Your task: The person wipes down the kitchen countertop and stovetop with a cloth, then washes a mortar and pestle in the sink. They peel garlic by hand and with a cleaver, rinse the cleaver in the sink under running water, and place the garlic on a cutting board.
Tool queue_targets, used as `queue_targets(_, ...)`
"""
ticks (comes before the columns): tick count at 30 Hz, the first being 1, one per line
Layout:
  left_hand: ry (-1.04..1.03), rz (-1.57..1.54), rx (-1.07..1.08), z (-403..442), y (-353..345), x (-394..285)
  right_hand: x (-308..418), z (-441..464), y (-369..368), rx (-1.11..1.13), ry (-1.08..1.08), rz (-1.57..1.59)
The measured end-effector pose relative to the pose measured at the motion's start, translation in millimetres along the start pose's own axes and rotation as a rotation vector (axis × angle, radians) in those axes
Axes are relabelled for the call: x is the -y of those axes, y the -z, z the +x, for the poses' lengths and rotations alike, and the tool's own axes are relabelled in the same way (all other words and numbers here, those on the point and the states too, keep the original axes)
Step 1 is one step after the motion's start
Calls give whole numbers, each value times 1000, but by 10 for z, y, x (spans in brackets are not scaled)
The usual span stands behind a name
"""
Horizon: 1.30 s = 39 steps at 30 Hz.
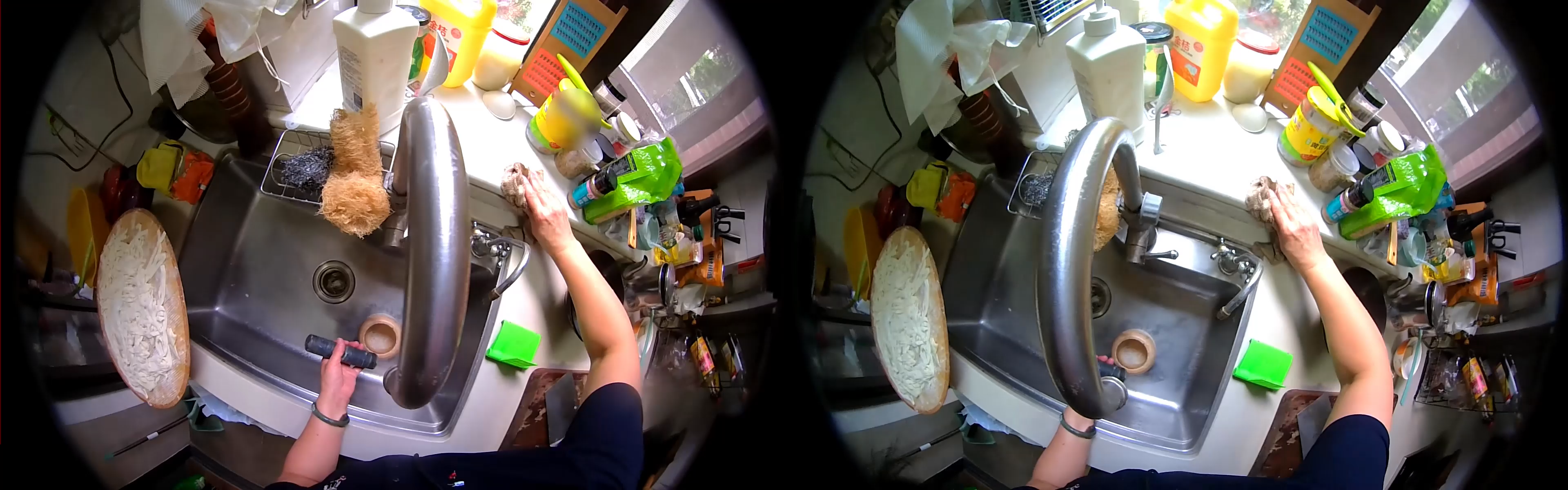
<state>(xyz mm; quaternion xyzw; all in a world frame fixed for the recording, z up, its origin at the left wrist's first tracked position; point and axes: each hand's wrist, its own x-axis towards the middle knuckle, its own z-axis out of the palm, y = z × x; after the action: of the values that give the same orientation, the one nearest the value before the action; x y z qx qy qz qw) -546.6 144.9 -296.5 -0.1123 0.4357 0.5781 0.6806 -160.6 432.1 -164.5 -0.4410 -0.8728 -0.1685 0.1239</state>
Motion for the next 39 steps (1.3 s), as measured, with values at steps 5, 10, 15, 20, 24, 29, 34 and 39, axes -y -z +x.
queue_targets(5,-47,72,17,-67,-157,-14,124,564,-268,-9,-130,234)
queue_targets(10,-96,44,-8,44,-18,8,186,836,-368,-21,53,422)
queue_targets(15,-147,129,-17,-112,-219,-70,293,164,48,-79,22,344)
queue_targets(20,-116,147,-8,-106,-247,-61,569,-582,673,128,-325,58)
queue_targets(24,-73,153,-8,-36,-139,-21,924,-842,851,355,-471,-117)
queue_targets(29,-73,150,-19,-61,-147,-47,1224,-591,817,386,-416,66)
queue_targets(34,-99,90,-69,-71,-126,-48,1957,-360,1040,160,-149,500)
queue_targets(39,-76,79,-56,-2,-71,-24,2270,623,1194,-386,93,732)
